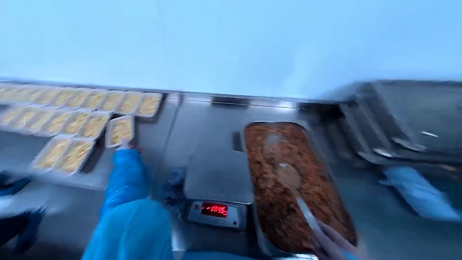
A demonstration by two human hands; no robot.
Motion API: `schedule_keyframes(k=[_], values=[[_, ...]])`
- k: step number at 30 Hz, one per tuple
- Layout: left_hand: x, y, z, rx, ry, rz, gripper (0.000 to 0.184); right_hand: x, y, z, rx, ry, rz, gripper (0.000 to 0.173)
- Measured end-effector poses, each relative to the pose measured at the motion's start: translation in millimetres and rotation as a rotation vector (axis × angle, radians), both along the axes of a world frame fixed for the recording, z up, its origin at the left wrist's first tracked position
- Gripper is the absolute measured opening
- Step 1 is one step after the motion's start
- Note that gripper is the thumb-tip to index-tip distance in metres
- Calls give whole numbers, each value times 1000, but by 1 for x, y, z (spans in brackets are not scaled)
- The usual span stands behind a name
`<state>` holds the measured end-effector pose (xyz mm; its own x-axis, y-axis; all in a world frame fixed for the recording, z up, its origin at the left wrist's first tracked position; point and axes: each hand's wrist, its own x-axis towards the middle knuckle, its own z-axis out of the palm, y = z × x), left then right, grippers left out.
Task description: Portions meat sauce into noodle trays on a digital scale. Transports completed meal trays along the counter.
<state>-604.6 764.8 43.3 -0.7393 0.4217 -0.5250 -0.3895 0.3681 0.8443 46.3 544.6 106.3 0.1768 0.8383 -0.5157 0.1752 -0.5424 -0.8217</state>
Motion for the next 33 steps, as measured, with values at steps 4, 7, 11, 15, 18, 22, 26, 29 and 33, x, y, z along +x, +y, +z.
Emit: schedule_keyframes(k=[4,7,11,15,18,22,26,29,33], values=[[-29,29,-29,41,90,-133,60,-16,2,-1,174,-256,-182,42],[-27,21,-30,-88,311,-212,41,-16,12,8,135,-424,-147,41],[49,-7,5,84,253,-42,45,-10,61,32,-77,-601,67,43],[89,-49,28,226,247,-201,34,6,143,13,-161,-738,277,43],[119,-81,65,236,249,-420,28,-5,204,-2,-133,-720,382,43],[175,-110,89,201,198,-731,33,-23,223,-16,-16,-371,347,38],[221,-116,79,81,163,-862,34,-28,209,-13,-43,8,162,38],[235,-115,79,70,225,-854,53,-28,194,-31,-2,236,-24,37],[233,-127,77,106,366,-863,50,-27,162,-38,54,342,-141,37]])
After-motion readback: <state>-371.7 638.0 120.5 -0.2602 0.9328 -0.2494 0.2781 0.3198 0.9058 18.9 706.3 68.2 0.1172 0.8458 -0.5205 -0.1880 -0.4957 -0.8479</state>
